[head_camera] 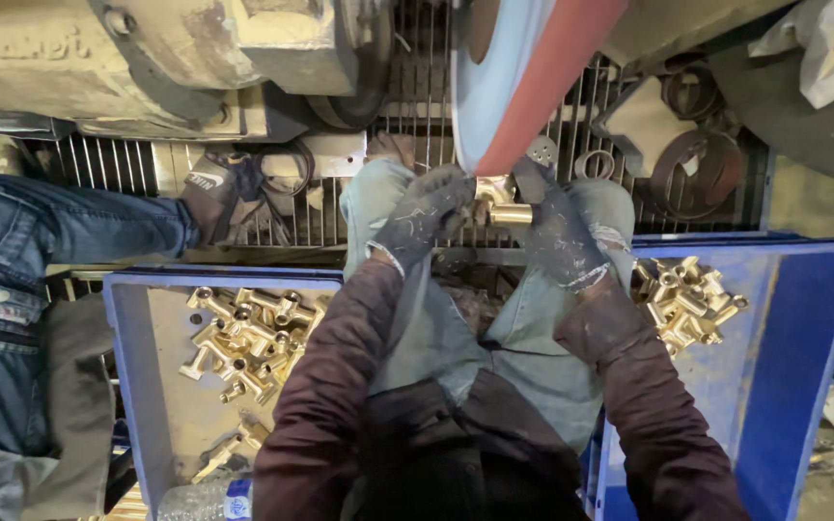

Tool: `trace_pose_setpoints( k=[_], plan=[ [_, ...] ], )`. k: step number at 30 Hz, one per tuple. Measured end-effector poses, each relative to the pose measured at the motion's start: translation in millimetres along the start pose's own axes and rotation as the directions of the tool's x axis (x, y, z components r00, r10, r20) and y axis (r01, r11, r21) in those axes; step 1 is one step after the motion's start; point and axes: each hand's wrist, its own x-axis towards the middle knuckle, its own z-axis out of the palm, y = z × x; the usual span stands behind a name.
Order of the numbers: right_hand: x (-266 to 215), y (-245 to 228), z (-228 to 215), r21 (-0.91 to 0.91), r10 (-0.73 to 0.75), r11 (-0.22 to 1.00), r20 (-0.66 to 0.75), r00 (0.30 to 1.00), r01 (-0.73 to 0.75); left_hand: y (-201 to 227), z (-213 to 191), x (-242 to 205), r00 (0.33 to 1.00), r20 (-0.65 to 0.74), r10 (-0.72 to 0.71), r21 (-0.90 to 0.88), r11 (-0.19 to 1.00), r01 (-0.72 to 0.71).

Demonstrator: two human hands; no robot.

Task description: The person sits on the floor and repeatedly picks up brass-colored metal fittings from a blue bin, presses them against a rotating grinding wheel to smooth edges, and places the finished pieces into a second bin.

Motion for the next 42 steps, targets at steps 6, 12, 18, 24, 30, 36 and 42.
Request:
trace_pose_setpoints(
  k=[6, 12, 18, 24, 30, 36, 42],
  plan=[
    [16.2, 15.8, 11.9, 0.279, 0.06, 0.956, 0.115, 0.992, -0.09, -12.9, 8.6, 5.5, 0.982, -0.185, 0.03, -0.062, 0.997, -0.042],
    [29.0, 12.6, 10.4, 0.332, 0.165, 0.916, 0.197, 0.966, -0.224, -17.2, 5.6, 14.2, 0.971, -0.233, 0.045, -0.068, 0.996, -0.063],
    [33.3, 32.5, 3.1, 0.253, 0.369, 0.877, 0.187, 0.911, -0.407, -29.1, -0.6, 22.2, 0.979, -0.203, 0.031, -0.233, 0.969, -0.079],
    [39.4, 53.3, -6.2, -0.798, -0.389, 0.414, 0.281, 0.877, 0.439, -36.5, -0.7, 29.5, 0.977, -0.212, 0.03, -0.2, 0.977, -0.073],
    [27.5, -2.8, 3.5, -0.245, 0.324, 0.925, 0.109, 0.94, -0.29, -20.6, 2.1, 15.5, 0.991, -0.113, 0.077, -0.118, 0.989, -0.091],
    [-21.3, -68.5, -5.7, -0.91, -0.121, 0.392, 0.09, 0.989, 0.131, -7.6, 10.4, 1.6, 0.991, -0.125, 0.047, -0.024, 0.998, -0.05],
    [-2.0, -17.1, -1.9, -0.719, -0.204, 0.685, -0.029, 0.979, 0.121, -11.7, 10.7, 7.0, 0.987, -0.16, 0.025, -0.045, 0.998, -0.033]
  ],
)
